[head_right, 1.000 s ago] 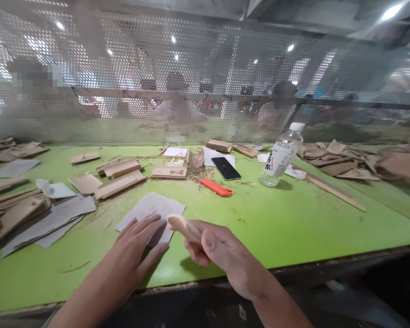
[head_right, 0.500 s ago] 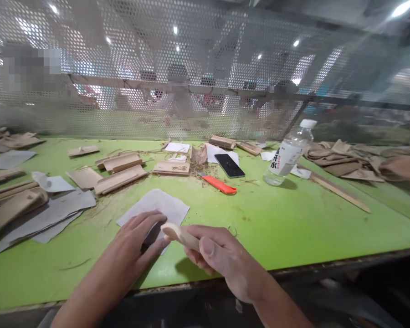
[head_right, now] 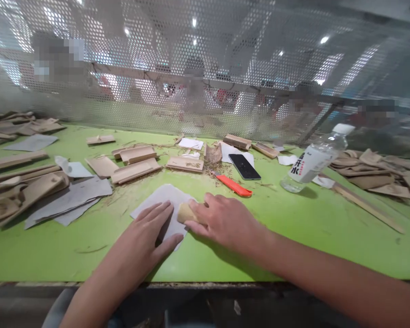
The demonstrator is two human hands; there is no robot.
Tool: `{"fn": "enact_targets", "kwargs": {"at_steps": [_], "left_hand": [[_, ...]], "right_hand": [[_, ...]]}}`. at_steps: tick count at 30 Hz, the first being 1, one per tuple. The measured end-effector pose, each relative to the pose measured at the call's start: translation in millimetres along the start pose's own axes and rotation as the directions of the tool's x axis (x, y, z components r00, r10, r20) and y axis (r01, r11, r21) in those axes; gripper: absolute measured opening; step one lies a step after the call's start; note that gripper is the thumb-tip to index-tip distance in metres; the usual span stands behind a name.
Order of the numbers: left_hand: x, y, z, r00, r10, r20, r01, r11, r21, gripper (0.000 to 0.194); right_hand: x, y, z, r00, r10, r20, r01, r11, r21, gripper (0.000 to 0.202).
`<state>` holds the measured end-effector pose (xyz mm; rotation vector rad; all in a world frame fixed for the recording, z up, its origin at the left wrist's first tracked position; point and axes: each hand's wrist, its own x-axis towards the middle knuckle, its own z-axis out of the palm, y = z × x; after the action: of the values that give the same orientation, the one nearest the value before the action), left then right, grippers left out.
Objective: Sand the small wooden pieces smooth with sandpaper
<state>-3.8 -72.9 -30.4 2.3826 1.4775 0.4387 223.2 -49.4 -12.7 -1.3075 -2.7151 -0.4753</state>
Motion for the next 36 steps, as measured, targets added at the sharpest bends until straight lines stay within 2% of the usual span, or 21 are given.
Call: {"fn": "enact_targets", "kwargs": {"at_steps": [5,8,13,20,24,28,29,31,32,33,34,35,36], "left_hand": [[1,0,-0.3,1.000,0.000,0.016,0.000,1.000,0.004,0.064],[1,-1,1.1,1.000,0.008,0.016,-0.008,1.000,0.010,0.065],[1,-3,3.7,1.000,0.015,-0.009,-0.015,1.000,0.008,0.066],[1,0,-1.2,0.999,0.040,0.031,-0.041,0.999,0.034,0.065],[1,1,-4.3,0.998,0.040,0.058,-0.043,0.998,0.044,0.065],[1,2,-5.7,0.998,0.028,0.059,-0.030,0.999,0.036,0.066],[1,2,-5.7,0.998,0.023,0.054,-0.025,0.999,0.026,0.066],[1,2,-5.3,0.999,0.017,0.040,-0.017,1.000,0.009,0.064],[1,1,-5.0,0.999,0.015,0.032,-0.015,1.000,0.003,0.063],[1,1,-4.7,1.000,0.011,0.027,-0.011,1.000,-0.001,0.062],[0,1,-4.5,1.000,0.004,0.024,-0.004,1.000,-0.003,0.062],[0,1,-4.3,1.000,-0.004,0.025,0.004,1.000,-0.005,0.063],[0,1,-4.1,1.000,-0.011,0.026,0.011,1.000,-0.005,0.064]], "right_hand": [[-3,0,-4,0.998,-0.049,-0.046,0.045,0.996,-0.076,0.045],[-5,1,-7,0.995,-0.086,-0.044,0.084,0.996,-0.038,0.044],[-9,3,-3,0.996,-0.033,-0.085,0.030,0.999,-0.036,0.042],[-19,0,-3,0.996,-0.047,-0.078,0.040,0.995,-0.088,0.045],[-21,8,-3,0.993,-0.090,-0.073,0.084,0.993,-0.083,0.043],[-19,21,-6,0.995,0.018,-0.102,-0.032,0.989,-0.145,0.042],[-18,22,-7,0.989,0.070,-0.129,-0.082,0.993,-0.085,0.044],[-16,20,-9,0.966,0.213,-0.148,-0.181,0.962,0.206,0.048],[-15,18,-9,0.952,0.286,-0.105,-0.218,0.879,0.424,0.048],[-15,15,-6,0.943,0.333,-0.016,-0.239,0.708,0.665,0.048],[-14,11,-3,0.939,0.329,0.097,-0.249,0.461,0.852,0.049],[-13,8,2,0.940,0.274,0.201,-0.254,0.173,0.951,0.054],[-12,5,8,0.942,0.201,0.268,-0.257,-0.076,0.963,0.059]]}}
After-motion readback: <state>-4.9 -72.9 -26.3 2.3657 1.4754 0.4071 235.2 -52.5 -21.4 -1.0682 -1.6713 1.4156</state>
